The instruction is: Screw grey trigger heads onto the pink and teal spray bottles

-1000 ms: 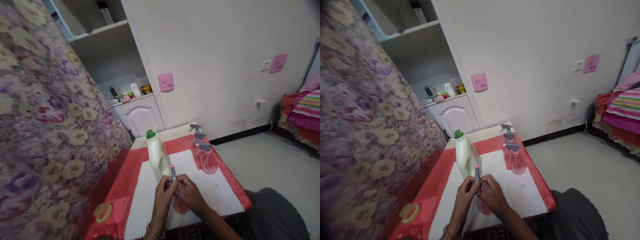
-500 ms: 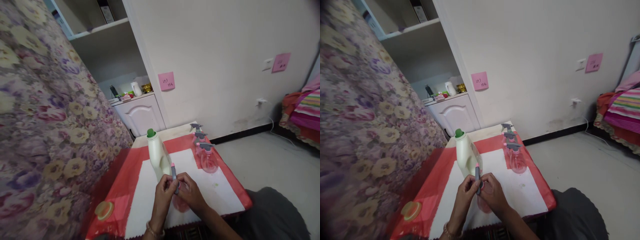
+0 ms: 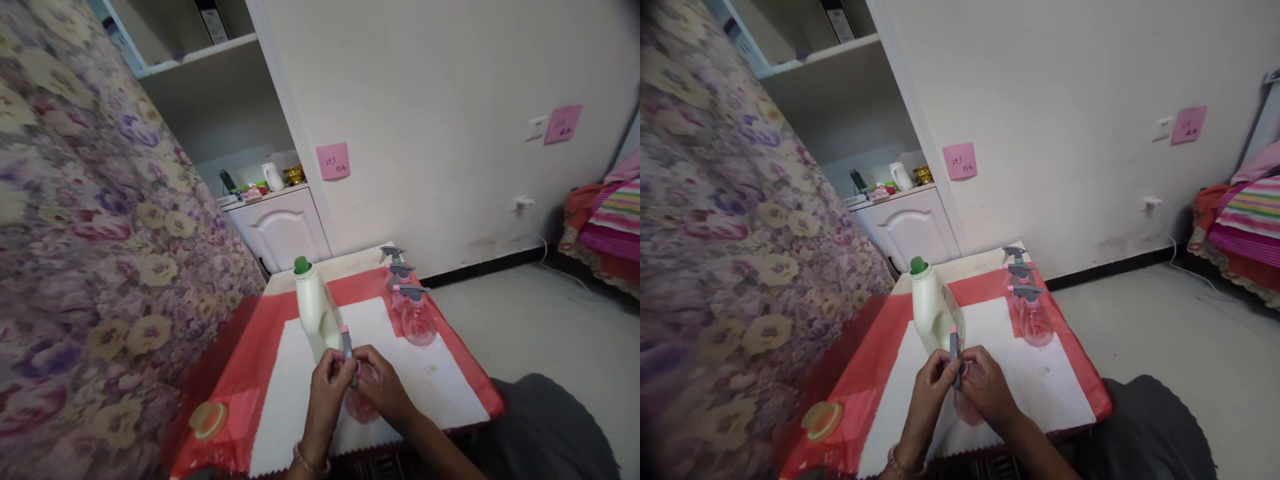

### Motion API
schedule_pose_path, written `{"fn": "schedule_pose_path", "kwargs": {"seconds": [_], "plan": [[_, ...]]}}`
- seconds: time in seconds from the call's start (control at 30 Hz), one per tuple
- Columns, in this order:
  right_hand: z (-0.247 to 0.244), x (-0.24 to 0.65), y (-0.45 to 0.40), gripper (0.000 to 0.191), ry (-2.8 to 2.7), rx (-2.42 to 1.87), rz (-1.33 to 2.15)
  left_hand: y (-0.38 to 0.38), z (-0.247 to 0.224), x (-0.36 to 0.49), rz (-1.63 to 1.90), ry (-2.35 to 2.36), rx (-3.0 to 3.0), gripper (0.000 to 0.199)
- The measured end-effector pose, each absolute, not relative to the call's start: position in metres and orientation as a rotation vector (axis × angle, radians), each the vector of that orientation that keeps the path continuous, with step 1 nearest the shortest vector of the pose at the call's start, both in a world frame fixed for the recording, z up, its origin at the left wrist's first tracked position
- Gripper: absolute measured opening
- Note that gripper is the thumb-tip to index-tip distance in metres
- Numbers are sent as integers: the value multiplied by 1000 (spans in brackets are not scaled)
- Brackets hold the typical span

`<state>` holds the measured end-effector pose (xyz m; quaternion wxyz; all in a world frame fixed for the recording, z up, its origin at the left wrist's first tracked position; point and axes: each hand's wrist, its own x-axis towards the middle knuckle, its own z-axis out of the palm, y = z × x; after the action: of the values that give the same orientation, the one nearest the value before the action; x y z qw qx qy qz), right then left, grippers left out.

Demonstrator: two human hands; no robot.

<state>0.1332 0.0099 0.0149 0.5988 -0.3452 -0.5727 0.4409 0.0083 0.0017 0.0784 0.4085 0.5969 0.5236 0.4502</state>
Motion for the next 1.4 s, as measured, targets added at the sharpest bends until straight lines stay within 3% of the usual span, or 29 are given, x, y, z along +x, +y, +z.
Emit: {"fn": "schedule_pose_path", "kwargs": {"seconds": [0.17, 0.7, 0.8, 1.03, 1.4], "plan": [[5, 138, 10, 51, -1399, -821, 1052, 1, 77, 8, 1145, 1330, 1521, 29], [-5, 137, 12, 53, -1486, -840, 1041, -1, 78, 4, 1133, 1295, 1591, 28], [-9, 136, 10, 61, -1497, -852, 1036, -3, 76, 3, 1130, 1248, 1597, 29], [-35, 139, 9, 97, -1519, -926, 1082, -8, 54, -10, 1086, 1145, 1616, 43], [-44, 148, 7, 87, -1546, -885, 1107, -8, 12, -24, 940, 1113, 1605, 84]]}}
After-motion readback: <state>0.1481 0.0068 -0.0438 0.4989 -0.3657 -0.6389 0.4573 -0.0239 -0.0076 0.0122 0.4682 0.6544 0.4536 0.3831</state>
